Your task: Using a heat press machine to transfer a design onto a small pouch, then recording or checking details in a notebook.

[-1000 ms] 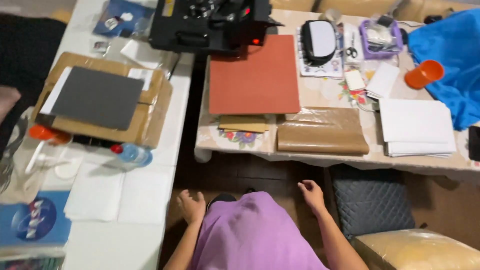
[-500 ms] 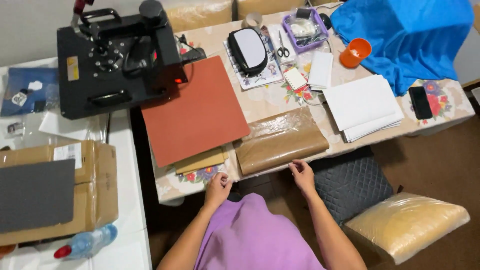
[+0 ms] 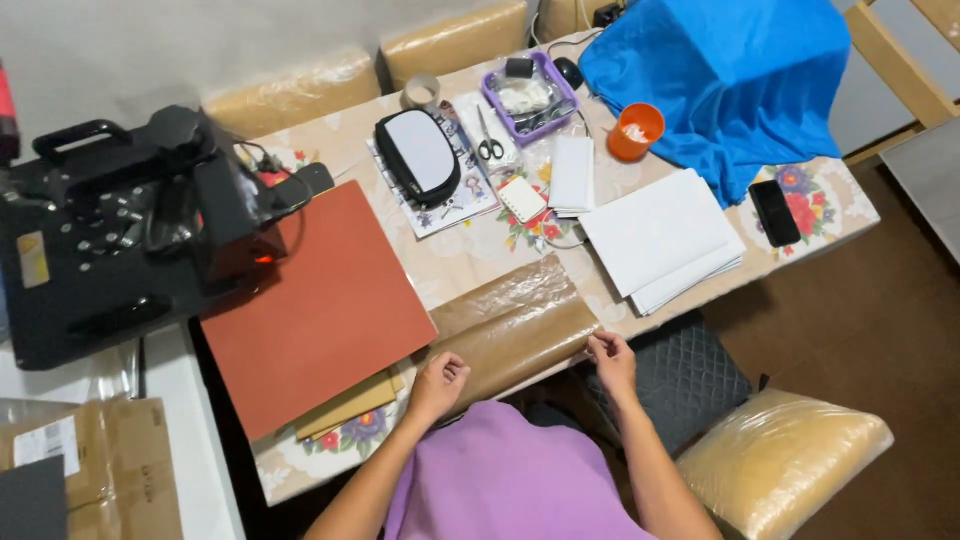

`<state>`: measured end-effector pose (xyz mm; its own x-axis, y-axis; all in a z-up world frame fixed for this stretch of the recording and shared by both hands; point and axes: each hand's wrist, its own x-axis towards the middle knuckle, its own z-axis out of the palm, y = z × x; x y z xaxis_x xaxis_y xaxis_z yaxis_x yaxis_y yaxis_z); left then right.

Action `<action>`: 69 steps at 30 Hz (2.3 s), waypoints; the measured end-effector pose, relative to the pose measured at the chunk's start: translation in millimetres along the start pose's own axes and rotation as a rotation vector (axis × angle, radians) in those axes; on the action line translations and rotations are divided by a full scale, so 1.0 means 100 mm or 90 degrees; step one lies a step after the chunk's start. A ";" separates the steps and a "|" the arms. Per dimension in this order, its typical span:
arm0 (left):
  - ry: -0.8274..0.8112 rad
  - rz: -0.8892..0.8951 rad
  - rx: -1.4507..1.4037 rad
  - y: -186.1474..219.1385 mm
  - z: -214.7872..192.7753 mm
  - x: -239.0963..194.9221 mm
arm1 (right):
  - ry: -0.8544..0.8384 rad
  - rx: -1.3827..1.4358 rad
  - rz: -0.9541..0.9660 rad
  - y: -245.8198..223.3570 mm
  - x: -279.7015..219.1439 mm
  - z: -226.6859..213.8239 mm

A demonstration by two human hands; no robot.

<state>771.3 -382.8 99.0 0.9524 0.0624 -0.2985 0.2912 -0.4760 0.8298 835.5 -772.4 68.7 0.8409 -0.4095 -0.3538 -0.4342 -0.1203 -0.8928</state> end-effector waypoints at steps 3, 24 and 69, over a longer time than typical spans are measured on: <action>0.003 -0.023 -0.027 0.31 0.33 0.33 | -0.021 -0.094 -0.016 -0.04 0.41 -0.24; 0.180 -0.349 -0.081 0.87 1.18 -0.38 | -0.146 -0.565 -0.081 -2.21 3.08 1.49; 0.308 -0.183 -0.714 1.05 -0.09 0.45 | -0.804 -0.128 -0.013 -2.84 0.19 1.63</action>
<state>845.5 -422.1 176.9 0.7079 0.4687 -0.5283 0.1832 0.6006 0.7783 1027.5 -598.9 269.6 0.5220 0.7199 -0.4574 -0.3659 -0.2954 -0.8825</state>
